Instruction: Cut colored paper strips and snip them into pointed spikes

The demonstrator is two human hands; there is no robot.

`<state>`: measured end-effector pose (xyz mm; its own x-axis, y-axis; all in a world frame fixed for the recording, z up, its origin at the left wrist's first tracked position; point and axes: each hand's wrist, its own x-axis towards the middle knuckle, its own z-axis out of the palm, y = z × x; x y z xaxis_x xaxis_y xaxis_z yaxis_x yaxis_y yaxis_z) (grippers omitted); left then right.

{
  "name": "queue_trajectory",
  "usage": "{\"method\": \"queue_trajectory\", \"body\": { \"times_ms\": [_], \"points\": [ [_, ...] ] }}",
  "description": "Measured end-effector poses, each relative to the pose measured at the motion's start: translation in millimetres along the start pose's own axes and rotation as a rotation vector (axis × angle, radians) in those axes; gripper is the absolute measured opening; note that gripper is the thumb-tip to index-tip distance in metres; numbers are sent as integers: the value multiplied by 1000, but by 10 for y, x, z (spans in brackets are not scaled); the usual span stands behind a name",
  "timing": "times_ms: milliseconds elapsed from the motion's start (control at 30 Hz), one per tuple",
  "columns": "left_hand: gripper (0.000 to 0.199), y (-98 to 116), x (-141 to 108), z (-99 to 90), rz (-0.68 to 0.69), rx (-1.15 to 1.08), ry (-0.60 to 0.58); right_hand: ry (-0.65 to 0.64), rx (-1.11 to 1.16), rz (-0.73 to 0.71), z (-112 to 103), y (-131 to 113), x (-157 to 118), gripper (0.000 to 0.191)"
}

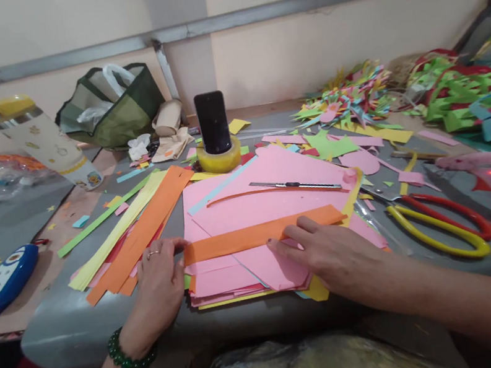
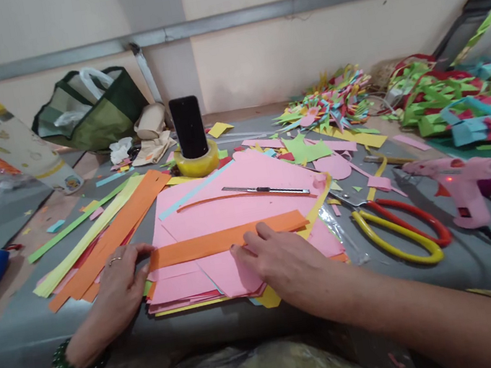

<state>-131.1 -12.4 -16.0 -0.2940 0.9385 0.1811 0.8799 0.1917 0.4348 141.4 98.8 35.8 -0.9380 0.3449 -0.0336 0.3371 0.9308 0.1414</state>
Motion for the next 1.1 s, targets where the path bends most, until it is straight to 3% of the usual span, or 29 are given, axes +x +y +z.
{"method": "queue_trajectory", "body": {
  "times_ms": [133,233,300,400,500,900,1100],
  "points": [
    [35,-26,-17,-101,48,-58,78,-5,-7,15,-29,-14,10,44],
    [38,219,-102,-126,28,111,244,-38,8,23,-63,-25,20,38],
    [44,482,-186,-42,246,197,149,-38,2,27,-70,-28,23,38],
    [69,817,-290,190,535,218,-70,-16,-14,15,-52,-29,21,41],
    [90,940,-332,358,461,221,-106,-13,-6,9,-37,-29,19,41],
    [97,618,-383,223,441,275,-104,12,-6,6,-23,-15,1,40],
    [73,475,-338,88,462,216,-174,2,-6,15,-36,-23,3,37]
  ]
}}
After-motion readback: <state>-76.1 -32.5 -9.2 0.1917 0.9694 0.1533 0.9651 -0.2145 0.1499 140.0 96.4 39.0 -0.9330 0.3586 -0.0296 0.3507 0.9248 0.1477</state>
